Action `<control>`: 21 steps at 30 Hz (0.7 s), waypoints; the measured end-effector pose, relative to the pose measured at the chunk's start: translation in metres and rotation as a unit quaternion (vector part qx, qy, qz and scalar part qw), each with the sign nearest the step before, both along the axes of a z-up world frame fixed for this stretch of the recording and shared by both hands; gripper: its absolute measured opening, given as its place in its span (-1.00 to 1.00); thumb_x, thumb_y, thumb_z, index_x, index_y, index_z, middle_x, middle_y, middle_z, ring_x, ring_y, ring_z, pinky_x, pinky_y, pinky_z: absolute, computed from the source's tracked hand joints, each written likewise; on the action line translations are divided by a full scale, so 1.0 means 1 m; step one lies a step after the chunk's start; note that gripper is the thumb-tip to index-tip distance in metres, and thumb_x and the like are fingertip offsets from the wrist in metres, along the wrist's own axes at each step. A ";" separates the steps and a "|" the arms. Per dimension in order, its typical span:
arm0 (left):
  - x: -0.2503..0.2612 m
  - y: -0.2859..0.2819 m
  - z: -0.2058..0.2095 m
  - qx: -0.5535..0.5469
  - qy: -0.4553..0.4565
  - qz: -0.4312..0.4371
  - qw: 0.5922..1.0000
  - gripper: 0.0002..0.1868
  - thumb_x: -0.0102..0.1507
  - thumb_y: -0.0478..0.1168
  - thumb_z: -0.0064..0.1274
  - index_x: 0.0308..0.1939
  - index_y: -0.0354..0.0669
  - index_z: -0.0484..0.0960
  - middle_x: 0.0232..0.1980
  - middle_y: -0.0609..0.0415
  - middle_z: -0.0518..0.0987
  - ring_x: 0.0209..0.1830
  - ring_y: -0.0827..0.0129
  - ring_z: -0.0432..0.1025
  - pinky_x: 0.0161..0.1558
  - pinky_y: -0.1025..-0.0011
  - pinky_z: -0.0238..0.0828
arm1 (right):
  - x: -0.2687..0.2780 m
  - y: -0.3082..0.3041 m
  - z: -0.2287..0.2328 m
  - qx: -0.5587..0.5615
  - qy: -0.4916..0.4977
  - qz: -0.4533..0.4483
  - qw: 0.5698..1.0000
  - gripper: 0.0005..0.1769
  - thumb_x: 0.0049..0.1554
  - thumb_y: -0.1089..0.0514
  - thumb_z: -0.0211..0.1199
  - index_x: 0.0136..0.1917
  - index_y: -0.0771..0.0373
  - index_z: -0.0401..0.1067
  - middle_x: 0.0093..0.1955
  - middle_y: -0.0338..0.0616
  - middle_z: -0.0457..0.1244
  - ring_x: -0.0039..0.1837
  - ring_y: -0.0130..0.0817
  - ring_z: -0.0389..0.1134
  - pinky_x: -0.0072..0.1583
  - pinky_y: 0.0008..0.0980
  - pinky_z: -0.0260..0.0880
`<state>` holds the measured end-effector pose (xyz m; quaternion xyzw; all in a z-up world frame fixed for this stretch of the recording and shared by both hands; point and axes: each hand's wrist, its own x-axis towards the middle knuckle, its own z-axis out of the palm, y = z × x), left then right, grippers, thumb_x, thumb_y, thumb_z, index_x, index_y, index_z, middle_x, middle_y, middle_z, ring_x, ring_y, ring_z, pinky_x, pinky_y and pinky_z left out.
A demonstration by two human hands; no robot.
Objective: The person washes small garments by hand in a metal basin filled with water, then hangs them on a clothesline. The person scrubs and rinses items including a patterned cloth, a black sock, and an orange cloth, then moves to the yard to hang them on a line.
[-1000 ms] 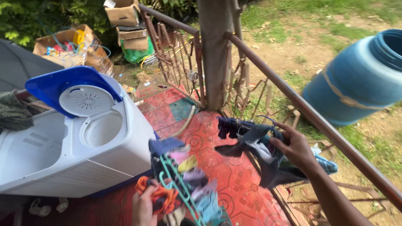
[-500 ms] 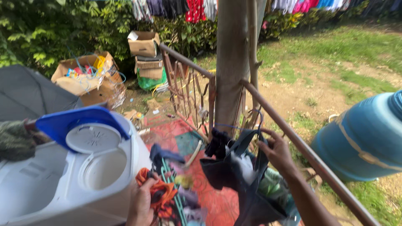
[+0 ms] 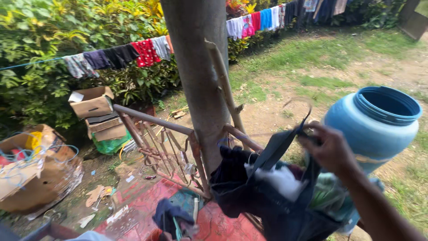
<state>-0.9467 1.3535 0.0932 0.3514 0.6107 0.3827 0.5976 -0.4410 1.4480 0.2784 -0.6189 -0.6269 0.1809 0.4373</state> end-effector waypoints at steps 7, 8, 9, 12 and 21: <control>0.081 0.069 0.143 0.198 -0.522 -0.215 0.801 -0.85 0.44 -0.49 -0.25 -0.16 -0.51 0.44 -0.27 -0.49 0.62 -0.40 -0.08 0.61 -0.45 0.22 0.59 | 0.093 0.078 0.145 0.148 -0.108 -0.100 0.978 -0.67 0.27 0.18 0.39 0.29 0.26 0.53 -0.26 -0.11 0.36 -0.33 -0.58 0.23 -0.35 -0.47 0.11; 0.099 0.087 0.169 0.179 -0.371 -0.143 0.900 -0.87 0.35 -0.45 -0.25 -0.23 -0.39 0.43 -0.31 -0.40 0.65 -0.43 -0.04 0.59 -0.49 0.21 0.58 | 0.106 0.092 0.157 0.178 -0.114 -0.101 0.972 -0.66 0.25 0.19 0.40 0.27 0.28 0.53 -0.26 -0.10 0.35 -0.33 -0.59 0.23 -0.36 -0.48 0.10; 0.117 0.108 0.194 0.153 -0.206 -0.064 0.964 -0.88 0.25 -0.40 -0.25 -0.30 -0.28 0.43 -0.36 -0.31 0.68 -0.46 0.00 0.58 -0.53 0.19 0.57 | 0.119 0.107 0.168 0.210 -0.119 -0.100 0.965 -0.66 0.23 0.19 0.41 0.25 0.29 0.53 -0.26 -0.09 0.34 -0.33 -0.60 0.22 -0.37 -0.49 0.09; 0.170 0.176 0.255 0.145 -0.227 -0.043 0.962 -0.93 0.28 -0.34 -0.16 -0.28 -0.22 0.44 -0.37 -0.03 0.53 -0.41 0.18 0.54 -0.43 0.10 0.64 | 0.158 0.152 0.190 0.264 -0.132 -0.126 0.947 -0.63 0.19 0.18 0.44 0.23 0.32 0.50 -0.25 -0.08 0.32 -0.32 -0.60 0.25 -0.38 -0.52 0.11; 0.310 0.366 0.348 0.165 -0.315 -0.139 0.924 -0.89 0.30 -0.30 -0.27 -0.20 -0.13 0.40 -0.25 -0.16 0.66 -0.28 0.17 0.62 -0.10 0.13 0.62 | 0.245 0.325 0.280 0.361 -0.220 -0.127 0.897 -0.64 0.20 0.17 0.54 0.23 0.28 0.57 -0.15 0.05 0.36 -0.20 -0.38 0.36 -0.25 -0.41 0.28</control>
